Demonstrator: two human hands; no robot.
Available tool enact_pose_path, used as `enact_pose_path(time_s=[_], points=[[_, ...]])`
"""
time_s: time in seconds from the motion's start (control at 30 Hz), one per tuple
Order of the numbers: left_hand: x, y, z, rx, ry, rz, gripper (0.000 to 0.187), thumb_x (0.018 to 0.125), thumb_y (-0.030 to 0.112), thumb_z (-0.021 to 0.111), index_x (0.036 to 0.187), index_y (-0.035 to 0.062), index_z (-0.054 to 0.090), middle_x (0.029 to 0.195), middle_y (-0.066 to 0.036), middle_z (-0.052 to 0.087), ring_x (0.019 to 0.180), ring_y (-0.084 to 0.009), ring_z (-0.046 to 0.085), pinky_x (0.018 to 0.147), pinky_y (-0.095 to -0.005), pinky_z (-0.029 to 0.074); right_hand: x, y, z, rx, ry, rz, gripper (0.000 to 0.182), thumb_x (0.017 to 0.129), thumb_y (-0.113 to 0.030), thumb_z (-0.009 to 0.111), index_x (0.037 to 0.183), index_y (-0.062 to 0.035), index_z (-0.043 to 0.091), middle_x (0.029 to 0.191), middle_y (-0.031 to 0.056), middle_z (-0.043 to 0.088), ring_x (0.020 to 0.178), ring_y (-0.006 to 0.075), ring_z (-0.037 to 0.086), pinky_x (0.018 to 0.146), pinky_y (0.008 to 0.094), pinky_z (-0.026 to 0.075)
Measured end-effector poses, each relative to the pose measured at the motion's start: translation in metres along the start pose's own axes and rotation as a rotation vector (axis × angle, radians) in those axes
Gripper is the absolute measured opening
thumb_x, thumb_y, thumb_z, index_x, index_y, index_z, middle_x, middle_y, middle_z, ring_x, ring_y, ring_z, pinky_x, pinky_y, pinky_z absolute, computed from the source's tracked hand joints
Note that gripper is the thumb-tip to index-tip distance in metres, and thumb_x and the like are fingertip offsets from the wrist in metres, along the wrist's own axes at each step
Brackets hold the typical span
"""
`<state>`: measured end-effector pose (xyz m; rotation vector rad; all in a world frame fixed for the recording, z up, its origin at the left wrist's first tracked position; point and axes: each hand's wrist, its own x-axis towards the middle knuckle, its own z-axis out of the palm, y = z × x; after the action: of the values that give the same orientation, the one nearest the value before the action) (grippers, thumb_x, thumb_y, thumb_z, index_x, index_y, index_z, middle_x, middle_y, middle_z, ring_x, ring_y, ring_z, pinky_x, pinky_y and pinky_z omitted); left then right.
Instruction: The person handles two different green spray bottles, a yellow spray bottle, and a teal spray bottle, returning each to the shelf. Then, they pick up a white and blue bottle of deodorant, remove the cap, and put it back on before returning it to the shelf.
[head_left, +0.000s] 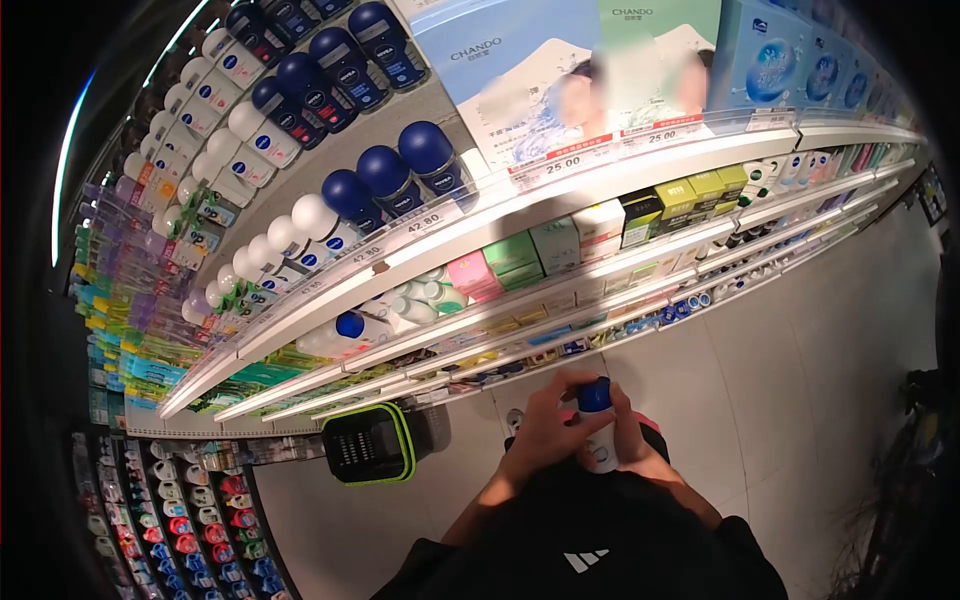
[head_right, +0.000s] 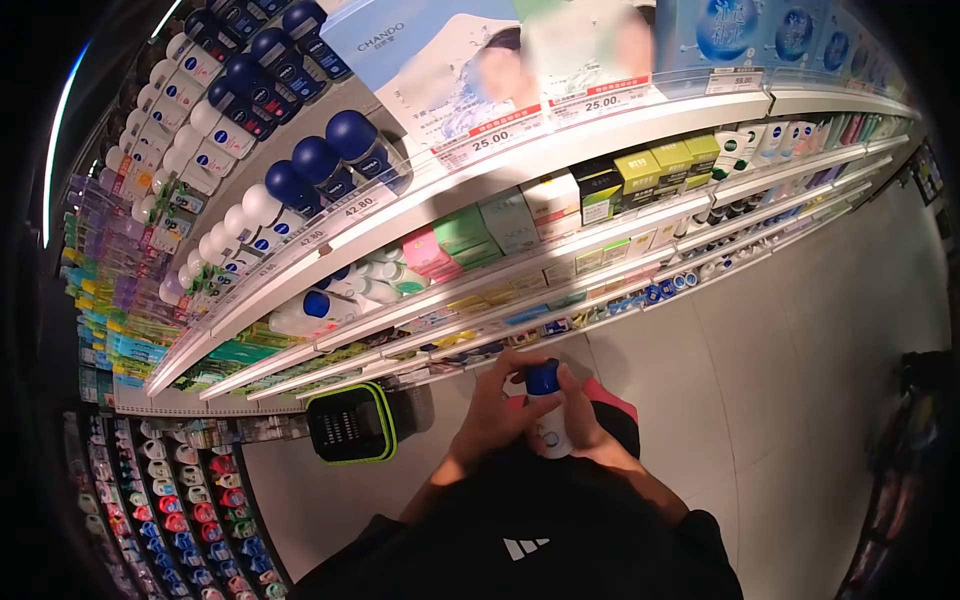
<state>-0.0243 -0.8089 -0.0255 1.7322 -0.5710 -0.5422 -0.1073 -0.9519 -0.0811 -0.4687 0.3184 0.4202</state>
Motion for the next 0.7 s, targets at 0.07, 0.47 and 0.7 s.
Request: enact_pose_path(time_s=[0.07, 0.47, 0.7], points=[[-0.006, 0.003, -0.02, 0.069, 0.006, 0.005, 0.058, 0.081, 0.02, 0.09, 0.129, 0.0038, 0.061, 0.118, -0.013, 0.07, 0.11, -0.0252, 0.068, 0.095, -0.0378, 0.054, 0.011, 0.006, 0.008, -0.116, -0.043, -0.031, 0.078, 0.1, -0.076, 0.034, 0.133, -0.0081, 0.051, 0.071, 0.0119, 0.063, 0.043, 0.0243, 0.059, 0.039, 0.033, 0.046], [-0.045, 0.013, -0.138, 0.377, 0.444, 0.072, 0.062, 0.072, 0.007, 0.092, 0.128, 0.0055, 0.067, 0.117, -0.014, 0.069, 0.109, -0.0303, 0.067, 0.097, -0.0386, 0.053, 0.047, 0.043, 0.012, -0.642, 0.198, -0.284, 0.034, 0.108, -0.02, 0.052, 0.137, -0.003, 0.049, 0.115, 0.013, 0.065, 0.1, 0.02, 0.069, 0.077, 0.0318, 0.057], [-0.046, 0.009, -0.216, 0.71, 0.736, 0.24, 0.055, 0.071, -0.005, 0.086, 0.12, 0.005, 0.066, 0.118, -0.013, 0.067, 0.112, -0.0301, 0.065, 0.099, -0.0374, 0.05, 0.038, 0.078, -0.01, -0.748, 0.302, -0.177, 0.031, 0.106, -0.017, 0.06, 0.132, -0.0028, 0.052, 0.114, 0.0096, 0.064, 0.094, 0.0173, 0.069, 0.077, 0.0317, 0.056]])
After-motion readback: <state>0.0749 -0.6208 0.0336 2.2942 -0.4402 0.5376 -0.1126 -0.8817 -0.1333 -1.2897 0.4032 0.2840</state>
